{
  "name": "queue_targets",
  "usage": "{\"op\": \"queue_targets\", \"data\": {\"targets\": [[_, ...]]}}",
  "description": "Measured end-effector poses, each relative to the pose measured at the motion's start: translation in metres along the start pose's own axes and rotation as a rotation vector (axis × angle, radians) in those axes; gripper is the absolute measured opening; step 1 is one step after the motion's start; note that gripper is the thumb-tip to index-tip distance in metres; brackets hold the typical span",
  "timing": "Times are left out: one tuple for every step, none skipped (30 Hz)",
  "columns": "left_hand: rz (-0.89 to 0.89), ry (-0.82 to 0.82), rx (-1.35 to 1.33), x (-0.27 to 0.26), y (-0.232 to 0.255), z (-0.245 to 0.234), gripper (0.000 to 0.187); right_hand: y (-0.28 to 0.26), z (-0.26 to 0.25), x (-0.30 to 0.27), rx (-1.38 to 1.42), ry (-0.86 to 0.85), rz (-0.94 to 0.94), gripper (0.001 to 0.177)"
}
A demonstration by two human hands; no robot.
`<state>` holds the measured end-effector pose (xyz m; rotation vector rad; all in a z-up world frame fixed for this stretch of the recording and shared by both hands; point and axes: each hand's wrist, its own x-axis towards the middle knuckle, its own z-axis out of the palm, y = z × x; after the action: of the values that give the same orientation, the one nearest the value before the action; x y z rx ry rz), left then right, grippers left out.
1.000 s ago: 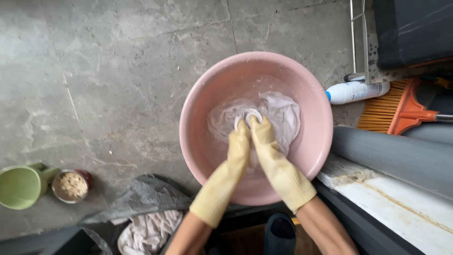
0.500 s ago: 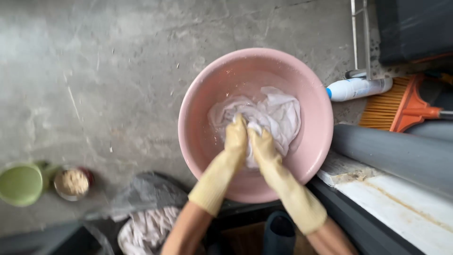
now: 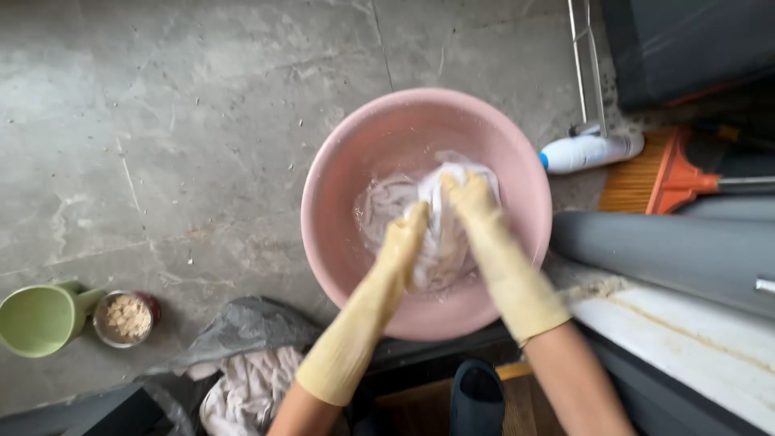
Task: Hand washing a white garment in a pink plastic basin on a balcony.
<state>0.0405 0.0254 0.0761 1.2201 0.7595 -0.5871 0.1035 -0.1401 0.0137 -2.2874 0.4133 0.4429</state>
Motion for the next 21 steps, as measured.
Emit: {"op": "queue_targets", "data": {"targets": [[-0.05, 0.074, 0.084, -0.031, 0.02, -0.009, 0.056, -0.003, -0.021, -0.008, 0.081, -0.068, 0.047, 0.051], [-0.098, 0.146, 0.171, -0.06, 0.041, -0.017, 0.057, -0.006, -0.041, -0.015, 0.164, -0.133, 0.093, 0.05], [-0.097, 0.141, 0.172, -0.06, 0.055, -0.03, 0.057, -0.021, -0.06, -0.025, 0.163, -0.128, 0.094, 0.05], [-0.057, 0.227, 0.475, -0.06, 0.069, -0.043, 0.057, -0.038, -0.079, -0.036, 0.088, -0.139, 0.147, 0.051], [-0.005, 0.33, 0.768, -0.058, 0.088, -0.058, 0.057, -0.061, -0.097, -0.041, 0.014, -0.155, 0.18, 0.052], [0.007, 0.343, 0.76, -0.068, 0.101, -0.058, 0.057, -0.066, -0.096, -0.044, 0.015, -0.155, 0.161, 0.052], [0.119, 0.312, 0.808, -0.08, 0.108, -0.059, 0.053, -0.067, -0.093, -0.054, -0.011, -0.107, 0.111, 0.053], [0.231, 0.28, 0.855, -0.091, 0.115, -0.06, 0.049, -0.068, -0.09, -0.063, -0.037, -0.06, 0.061, 0.055], [0.231, 0.284, 0.851, -0.081, 0.103, -0.064, 0.049, -0.052, -0.08, -0.066, -0.039, -0.062, 0.056, 0.055], [0.373, 0.254, 0.82, -0.07, 0.093, -0.066, 0.047, -0.037, -0.07, -0.067, -0.027, 0.058, -0.034, 0.056], [0.529, 0.229, 0.784, -0.056, 0.087, -0.068, 0.047, -0.026, -0.062, -0.062, -0.01, 0.184, -0.137, 0.056], [0.543, 0.24, 0.779, -0.057, 0.084, -0.069, 0.047, -0.035, -0.058, -0.065, -0.008, 0.189, -0.154, 0.056], [0.853, 0.223, 0.646, -0.063, 0.072, -0.069, 0.044, -0.038, -0.054, -0.076, -0.036, 0.185, -0.089, 0.06], [1.159, 0.198, 0.5, -0.067, 0.061, -0.068, 0.041, -0.04, -0.051, -0.086, -0.064, 0.181, -0.025, 0.063], [1.157, 0.194, 0.5, -0.057, 0.04, -0.068, 0.041, -0.037, -0.047, -0.086, -0.065, 0.182, -0.021, 0.063], [1.135, 0.386, 0.736, -0.046, 0.02, -0.067, 0.043, -0.035, -0.045, -0.086, -0.103, 0.128, 0.07, 0.067], [1.101, 0.582, 0.967, -0.034, 0.001, -0.065, 0.045, -0.033, -0.043, -0.084, -0.139, 0.077, 0.155, 0.071], [1.106, 0.581, 0.966, -0.021, -0.01, -0.059, 0.045, -0.017, -0.036, -0.073, -0.138, 0.081, 0.154, 0.071], [0.723, 0.518, 1.114, -0.013, -0.025, -0.055, 0.047, 0.002, -0.027, -0.067, -0.206, 0.109, 0.133, 0.075], [0.333, 0.443, 1.231, -0.005, -0.042, -0.051, 0.053, 0.02, -0.017, -0.062, -0.275, 0.135, 0.111, 0.079], [0.321, 0.43, 1.24, -0.009, -0.045, -0.049, 0.053, 0.037, -0.013, -0.06, -0.276, 0.128, 0.128, 0.079]]}}
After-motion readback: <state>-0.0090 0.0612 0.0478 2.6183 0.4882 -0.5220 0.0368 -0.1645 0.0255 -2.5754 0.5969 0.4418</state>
